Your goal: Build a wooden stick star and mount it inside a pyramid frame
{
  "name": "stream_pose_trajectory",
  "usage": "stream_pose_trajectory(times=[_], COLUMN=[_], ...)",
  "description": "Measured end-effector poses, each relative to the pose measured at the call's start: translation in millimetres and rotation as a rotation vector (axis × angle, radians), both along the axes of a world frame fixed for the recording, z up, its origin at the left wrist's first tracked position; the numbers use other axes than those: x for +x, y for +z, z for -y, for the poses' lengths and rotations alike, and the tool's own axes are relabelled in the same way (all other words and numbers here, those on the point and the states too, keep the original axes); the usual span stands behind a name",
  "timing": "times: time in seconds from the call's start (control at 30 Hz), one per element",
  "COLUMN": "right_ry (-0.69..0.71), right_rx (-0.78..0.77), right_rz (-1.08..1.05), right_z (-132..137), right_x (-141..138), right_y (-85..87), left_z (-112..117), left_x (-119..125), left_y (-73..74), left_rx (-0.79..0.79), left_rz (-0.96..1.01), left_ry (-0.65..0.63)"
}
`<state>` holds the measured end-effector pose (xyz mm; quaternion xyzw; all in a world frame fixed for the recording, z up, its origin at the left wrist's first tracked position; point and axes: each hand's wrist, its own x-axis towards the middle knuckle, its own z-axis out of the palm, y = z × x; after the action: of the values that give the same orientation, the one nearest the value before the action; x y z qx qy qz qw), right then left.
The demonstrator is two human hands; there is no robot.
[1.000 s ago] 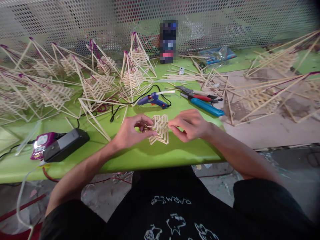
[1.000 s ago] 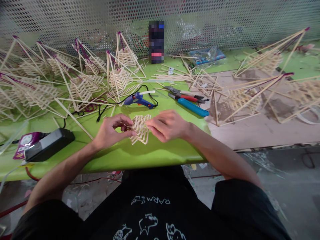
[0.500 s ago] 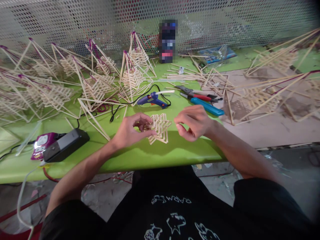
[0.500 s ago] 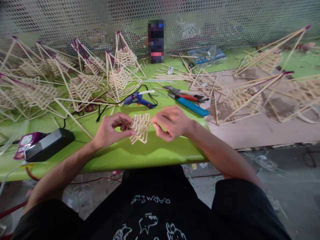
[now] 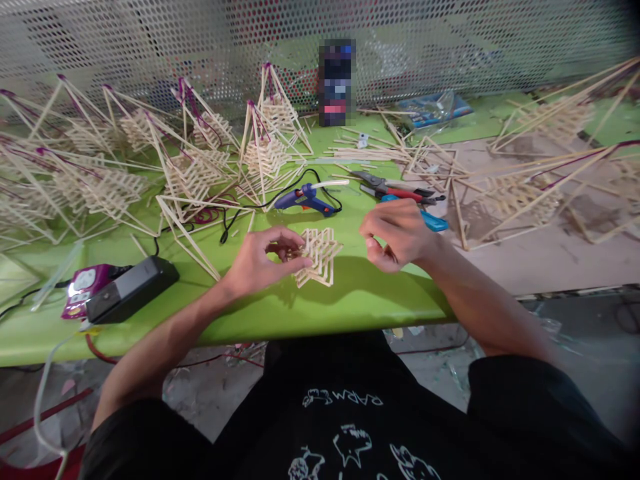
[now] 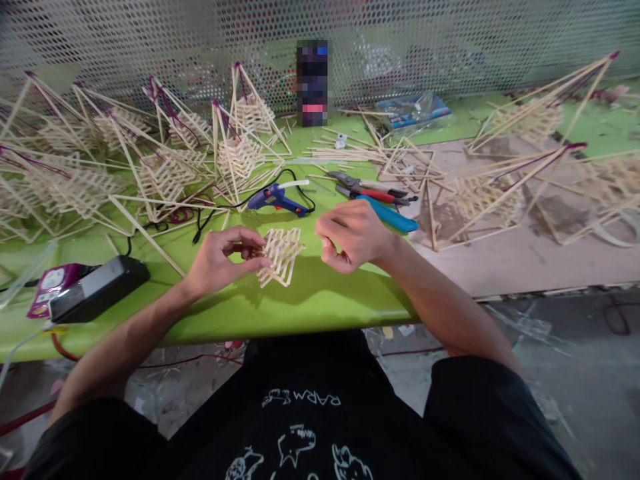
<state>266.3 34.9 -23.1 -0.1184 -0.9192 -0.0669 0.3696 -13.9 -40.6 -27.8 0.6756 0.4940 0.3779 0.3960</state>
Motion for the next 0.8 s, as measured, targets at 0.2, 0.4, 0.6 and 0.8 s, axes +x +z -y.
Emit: stream_pose_trajectory(times=[0.2, 0.4, 0.6, 0.8], right_ry=[-0.002, -0.012, -0.146, -0.053], right_rx=[0.206, 0.535, 0.487, 0.299], right_rz=[-0.056, -0.122, 0.092, 0.095], right_z=[16, 31, 33, 26], right_x=[-16, -26, -29, -31], right_y=[-4.5, -6.8, 0.1, -8.3], left_z=[2, 2, 3, 4], left_x=[2, 3, 4, 4], left_y=[-2.4, -1.2, -0.3, -2.3], left_rx=[0.026, 0.016, 0.036, 0.095], left_rz=[-0.010, 0.005, 0.001, -0.045], left_ry=[-0.015, 0.009, 0.026, 0.000])
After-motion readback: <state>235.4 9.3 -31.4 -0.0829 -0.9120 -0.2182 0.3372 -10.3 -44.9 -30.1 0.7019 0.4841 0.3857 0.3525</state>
